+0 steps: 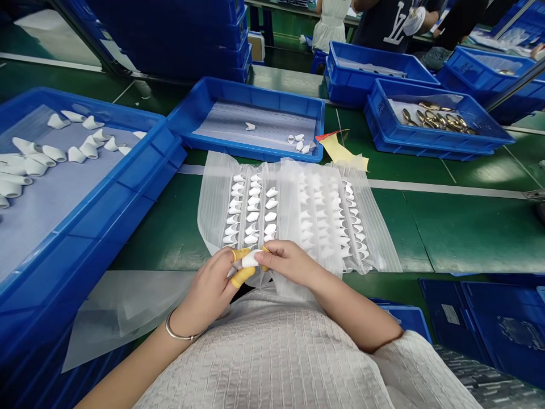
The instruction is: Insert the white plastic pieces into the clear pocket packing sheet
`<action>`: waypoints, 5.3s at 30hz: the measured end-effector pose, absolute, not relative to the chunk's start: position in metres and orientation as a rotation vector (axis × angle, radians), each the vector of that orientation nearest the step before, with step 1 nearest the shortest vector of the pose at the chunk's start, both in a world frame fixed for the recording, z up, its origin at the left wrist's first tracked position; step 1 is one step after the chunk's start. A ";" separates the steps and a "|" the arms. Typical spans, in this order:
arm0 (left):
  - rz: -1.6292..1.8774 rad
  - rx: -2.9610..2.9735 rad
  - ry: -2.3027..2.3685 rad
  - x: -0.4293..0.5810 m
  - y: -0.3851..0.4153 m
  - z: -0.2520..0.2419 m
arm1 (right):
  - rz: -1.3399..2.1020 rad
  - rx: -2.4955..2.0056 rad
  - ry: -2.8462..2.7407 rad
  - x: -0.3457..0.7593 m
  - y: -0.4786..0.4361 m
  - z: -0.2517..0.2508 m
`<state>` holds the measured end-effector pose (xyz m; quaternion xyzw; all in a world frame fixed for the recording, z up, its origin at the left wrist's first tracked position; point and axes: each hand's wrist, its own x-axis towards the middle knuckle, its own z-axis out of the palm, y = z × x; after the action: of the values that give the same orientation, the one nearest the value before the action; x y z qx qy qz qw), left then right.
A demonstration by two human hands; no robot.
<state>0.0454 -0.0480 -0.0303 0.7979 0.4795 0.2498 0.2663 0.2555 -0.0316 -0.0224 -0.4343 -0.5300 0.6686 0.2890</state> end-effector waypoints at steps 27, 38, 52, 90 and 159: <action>0.705 2.108 1.277 0.044 -0.049 -0.030 | 1.811 -1.138 -1.356 0.255 -0.031 -0.021; 0.746 1.928 1.231 0.046 -0.047 -0.028 | 1.490 -1.134 -1.582 0.259 -0.033 -0.007; 0.778 1.901 1.240 0.045 -0.045 -0.028 | 1.736 -1.160 -1.419 0.256 -0.032 -0.010; 0.910 1.802 1.373 0.042 -0.048 -0.035 | 1.120 -1.505 -1.613 0.279 0.057 -0.009; 0.779 1.814 1.228 0.048 -0.048 -0.031 | 1.834 -1.092 -1.369 0.252 -0.017 -0.018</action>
<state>0.0484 -0.0478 -0.0309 0.7162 0.4849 0.3073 0.3968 0.2522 -0.0173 -0.0178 -0.4110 -0.5152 0.6903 0.2985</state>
